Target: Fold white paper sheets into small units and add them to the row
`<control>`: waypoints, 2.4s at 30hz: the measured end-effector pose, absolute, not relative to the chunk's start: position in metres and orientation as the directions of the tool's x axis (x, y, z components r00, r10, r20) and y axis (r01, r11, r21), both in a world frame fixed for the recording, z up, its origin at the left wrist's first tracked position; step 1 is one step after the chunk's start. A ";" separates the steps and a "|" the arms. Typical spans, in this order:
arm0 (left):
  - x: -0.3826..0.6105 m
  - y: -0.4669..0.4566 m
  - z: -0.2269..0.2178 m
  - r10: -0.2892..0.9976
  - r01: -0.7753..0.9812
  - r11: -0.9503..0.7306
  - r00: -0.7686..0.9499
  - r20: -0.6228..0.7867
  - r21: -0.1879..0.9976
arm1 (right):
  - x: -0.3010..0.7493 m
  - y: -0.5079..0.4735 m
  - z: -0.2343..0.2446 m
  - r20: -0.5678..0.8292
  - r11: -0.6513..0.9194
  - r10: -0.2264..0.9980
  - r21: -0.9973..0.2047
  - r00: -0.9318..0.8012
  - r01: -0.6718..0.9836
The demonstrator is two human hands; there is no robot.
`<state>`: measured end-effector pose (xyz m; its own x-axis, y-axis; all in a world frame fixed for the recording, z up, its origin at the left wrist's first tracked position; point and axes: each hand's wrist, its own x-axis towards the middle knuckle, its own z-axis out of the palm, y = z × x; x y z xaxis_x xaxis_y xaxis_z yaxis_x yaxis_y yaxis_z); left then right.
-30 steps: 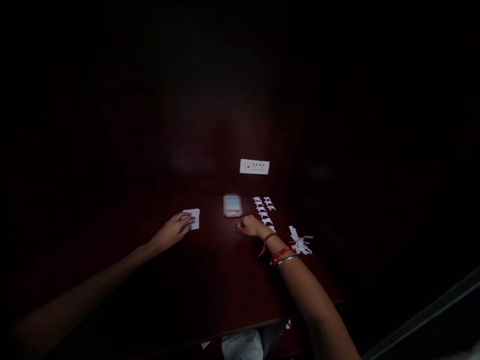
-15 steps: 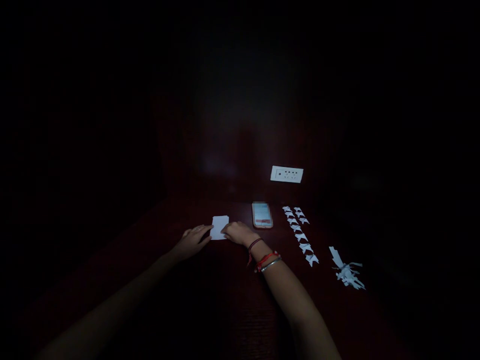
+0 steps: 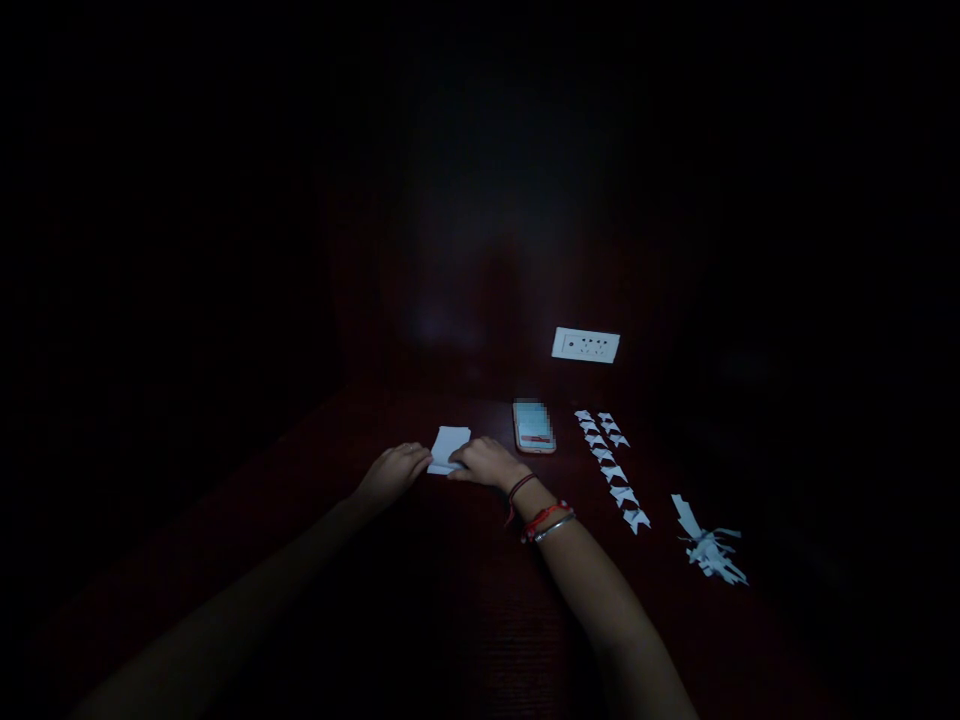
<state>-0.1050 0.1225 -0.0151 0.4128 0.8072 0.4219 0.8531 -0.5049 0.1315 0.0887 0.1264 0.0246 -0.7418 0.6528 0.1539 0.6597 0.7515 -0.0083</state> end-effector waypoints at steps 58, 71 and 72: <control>-0.056 0.073 -0.012 0.542 0.558 -0.825 0.737 0.404 0.089 | 0.206 0.016 0.020 0.246 0.707 0.692 -0.423 -0.679 0.567; -0.030 0.040 -0.007 0.390 0.385 -0.919 0.865 0.314 0.081 | 0.215 0.029 0.002 0.281 0.438 0.896 -0.685 -0.344 0.582; -0.029 0.039 -0.005 0.383 0.375 -0.923 0.871 0.309 0.086 | 0.214 0.031 -0.001 0.254 0.383 0.919 -0.756 -0.301 0.531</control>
